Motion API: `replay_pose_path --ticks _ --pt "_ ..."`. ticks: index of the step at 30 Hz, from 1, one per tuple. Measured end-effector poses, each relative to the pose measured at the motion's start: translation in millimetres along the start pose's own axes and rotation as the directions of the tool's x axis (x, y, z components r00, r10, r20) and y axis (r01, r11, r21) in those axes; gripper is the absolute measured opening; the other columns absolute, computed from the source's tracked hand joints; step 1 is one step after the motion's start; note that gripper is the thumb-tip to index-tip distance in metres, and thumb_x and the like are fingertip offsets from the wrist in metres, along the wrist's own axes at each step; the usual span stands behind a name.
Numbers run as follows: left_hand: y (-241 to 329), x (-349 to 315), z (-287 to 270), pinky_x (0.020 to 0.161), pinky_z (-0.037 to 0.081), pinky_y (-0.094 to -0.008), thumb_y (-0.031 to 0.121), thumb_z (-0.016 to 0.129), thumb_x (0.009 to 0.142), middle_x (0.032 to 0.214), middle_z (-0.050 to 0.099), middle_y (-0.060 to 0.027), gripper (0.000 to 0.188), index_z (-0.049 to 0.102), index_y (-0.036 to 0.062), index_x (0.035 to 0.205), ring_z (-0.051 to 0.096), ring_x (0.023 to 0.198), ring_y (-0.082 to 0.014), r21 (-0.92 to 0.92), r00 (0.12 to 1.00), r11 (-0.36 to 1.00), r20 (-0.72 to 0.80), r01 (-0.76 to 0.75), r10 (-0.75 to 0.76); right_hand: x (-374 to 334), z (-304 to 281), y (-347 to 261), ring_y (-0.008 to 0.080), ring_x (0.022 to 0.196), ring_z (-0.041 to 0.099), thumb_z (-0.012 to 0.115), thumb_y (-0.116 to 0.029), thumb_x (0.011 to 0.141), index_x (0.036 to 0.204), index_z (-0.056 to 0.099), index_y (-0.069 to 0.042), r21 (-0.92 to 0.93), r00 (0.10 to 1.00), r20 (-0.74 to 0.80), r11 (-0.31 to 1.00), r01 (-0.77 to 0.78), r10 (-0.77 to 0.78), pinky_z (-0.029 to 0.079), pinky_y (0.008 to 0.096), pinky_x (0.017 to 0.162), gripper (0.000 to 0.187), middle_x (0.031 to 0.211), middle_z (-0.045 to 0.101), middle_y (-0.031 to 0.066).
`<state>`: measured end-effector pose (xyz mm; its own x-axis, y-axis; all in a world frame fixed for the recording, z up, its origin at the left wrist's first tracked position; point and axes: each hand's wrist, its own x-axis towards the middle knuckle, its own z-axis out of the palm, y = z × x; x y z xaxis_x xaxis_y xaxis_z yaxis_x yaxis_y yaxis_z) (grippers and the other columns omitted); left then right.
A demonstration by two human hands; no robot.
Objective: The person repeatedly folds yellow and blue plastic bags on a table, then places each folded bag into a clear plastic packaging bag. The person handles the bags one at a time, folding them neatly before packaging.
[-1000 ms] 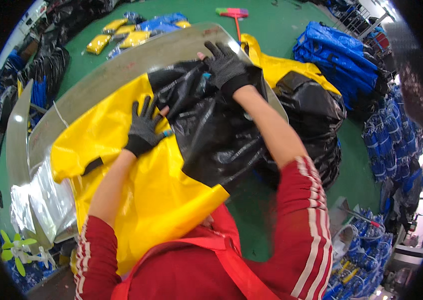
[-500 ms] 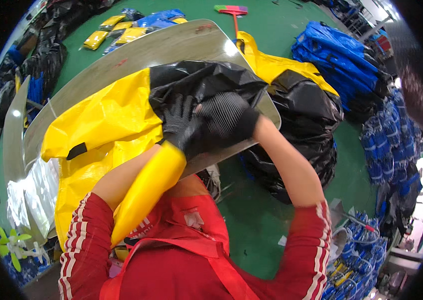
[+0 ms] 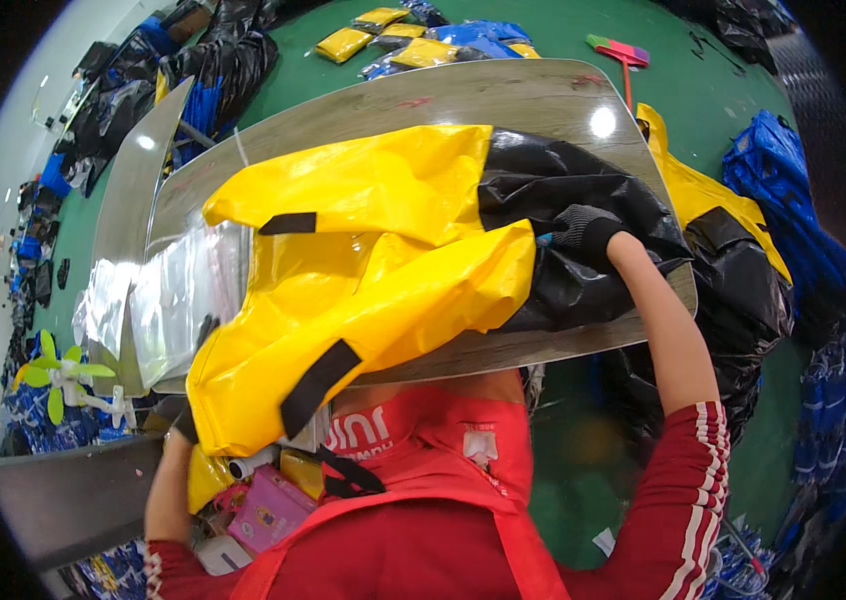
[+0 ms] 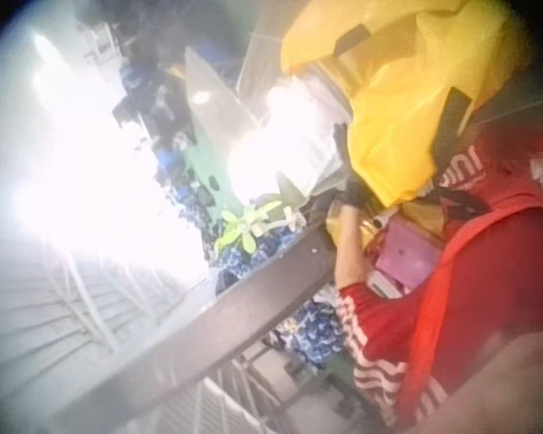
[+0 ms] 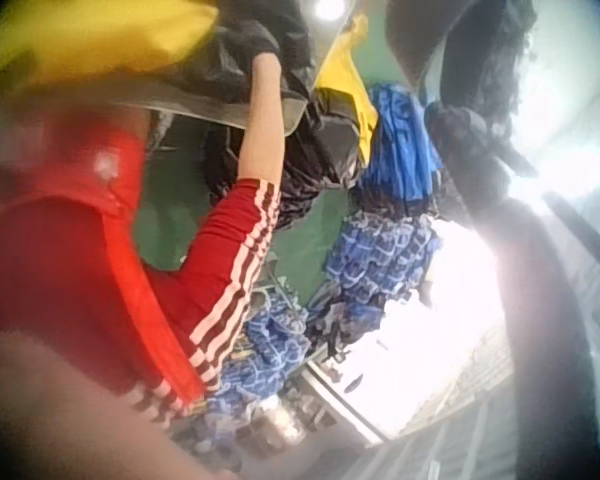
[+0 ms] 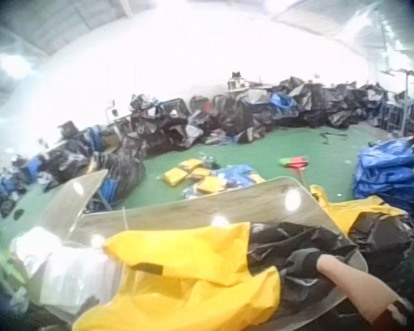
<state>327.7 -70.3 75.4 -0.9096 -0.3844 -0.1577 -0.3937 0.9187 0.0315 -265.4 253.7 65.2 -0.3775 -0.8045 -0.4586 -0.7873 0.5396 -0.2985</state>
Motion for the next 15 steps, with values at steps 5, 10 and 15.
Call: replay_pose_path --ticks 5,10,15 --pt "17 22 70 0.101 0.034 -0.0390 0.014 0.062 0.087 0.126 0.052 -0.0109 0.037 0.052 0.0078 0.122 0.047 0.118 -0.0257 -0.199 0.853 0.933 -0.382 0.299 -0.355 -8 6 -9 0.0339 0.101 0.062 0.055 -0.042 0.090 0.112 0.070 -0.013 -0.091 0.996 -0.047 0.992 -0.083 0.079 0.047 0.0393 0.091 0.038 0.110 0.067 0.0156" --pt "13 42 39 0.091 0.040 -0.0351 0.015 0.065 0.087 0.113 0.057 -0.0090 0.027 0.056 0.0045 0.111 0.052 0.106 -0.0214 -0.509 0.696 0.806 -0.461 0.302 -0.552 -16 18 7 0.0327 0.104 0.062 0.056 -0.046 0.089 0.115 0.069 -0.020 -0.052 0.989 -0.107 0.993 -0.110 0.104 0.047 0.0405 0.093 0.039 0.111 0.067 0.0139" --pt "-49 4 21 0.081 0.046 -0.0311 0.015 0.068 0.088 0.100 0.062 -0.0070 0.020 0.060 0.0012 0.100 0.058 0.094 -0.0171 -0.846 0.685 0.513 -0.288 0.145 -0.669 -24 22 12 0.0326 0.092 0.066 0.059 -0.062 0.081 0.101 0.074 -0.016 -0.115 0.971 -0.192 0.979 -0.169 0.145 0.051 0.0407 0.084 0.053 0.100 0.070 0.0130"
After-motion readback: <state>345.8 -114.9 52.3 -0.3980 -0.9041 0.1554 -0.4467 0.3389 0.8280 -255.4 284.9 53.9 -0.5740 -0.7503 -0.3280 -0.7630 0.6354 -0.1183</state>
